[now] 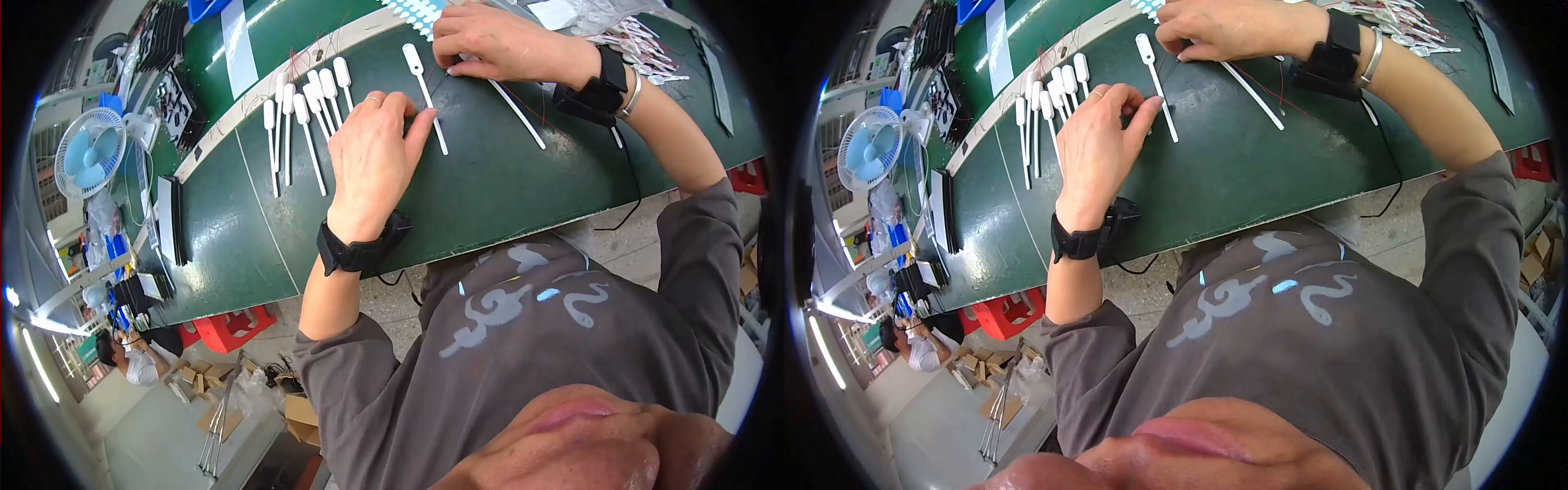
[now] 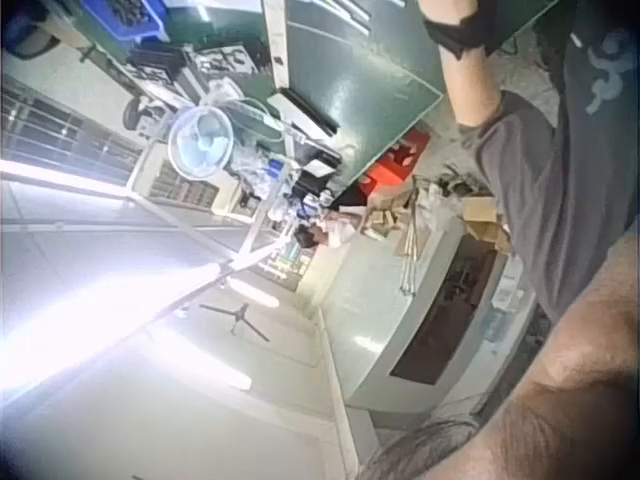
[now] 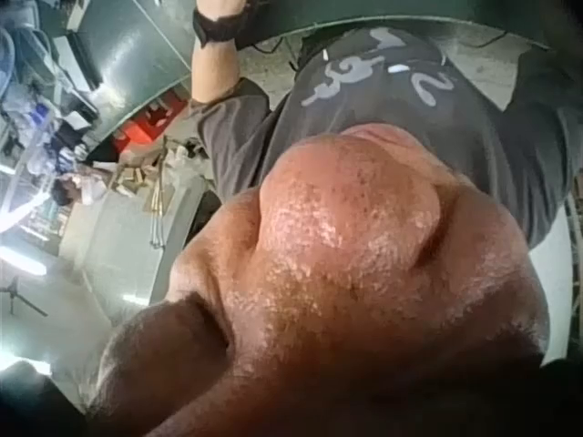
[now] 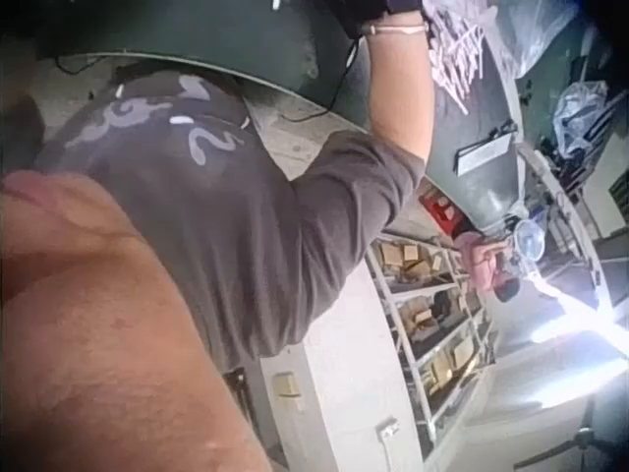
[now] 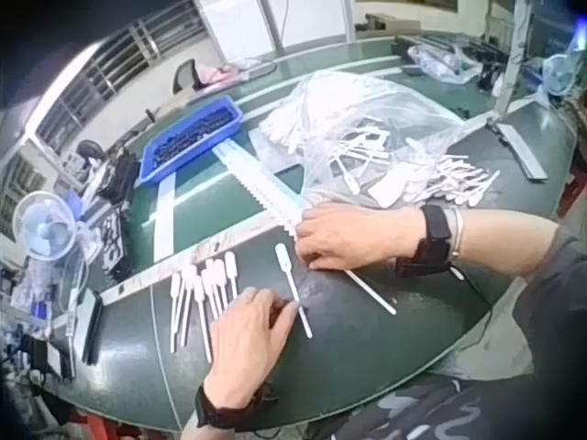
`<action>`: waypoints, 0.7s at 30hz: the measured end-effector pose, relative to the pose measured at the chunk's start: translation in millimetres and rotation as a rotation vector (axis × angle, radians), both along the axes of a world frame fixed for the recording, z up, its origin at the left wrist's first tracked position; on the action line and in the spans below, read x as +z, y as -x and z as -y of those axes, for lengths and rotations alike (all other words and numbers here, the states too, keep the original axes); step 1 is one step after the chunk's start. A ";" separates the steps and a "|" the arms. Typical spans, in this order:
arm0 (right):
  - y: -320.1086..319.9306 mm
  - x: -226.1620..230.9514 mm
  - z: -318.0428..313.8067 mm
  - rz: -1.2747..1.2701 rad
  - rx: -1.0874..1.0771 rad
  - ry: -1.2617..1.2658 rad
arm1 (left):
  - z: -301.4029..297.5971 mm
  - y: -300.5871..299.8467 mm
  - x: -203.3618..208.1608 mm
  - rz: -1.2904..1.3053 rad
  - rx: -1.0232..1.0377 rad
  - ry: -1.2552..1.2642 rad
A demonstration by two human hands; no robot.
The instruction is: Assembling small white hardware components on an industrial assembly line.
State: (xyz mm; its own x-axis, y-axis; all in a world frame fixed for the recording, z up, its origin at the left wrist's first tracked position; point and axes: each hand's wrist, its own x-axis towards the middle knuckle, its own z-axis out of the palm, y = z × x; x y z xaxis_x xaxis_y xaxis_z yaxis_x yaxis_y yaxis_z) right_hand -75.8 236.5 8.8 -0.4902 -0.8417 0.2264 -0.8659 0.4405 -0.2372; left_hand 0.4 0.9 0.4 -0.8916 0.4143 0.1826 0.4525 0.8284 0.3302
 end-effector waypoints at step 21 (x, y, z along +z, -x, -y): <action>-95.9 96.1 -59.8 0.050 -0.378 0.554 | 72.4 -27.6 159.4 -0.047 -0.287 -1.222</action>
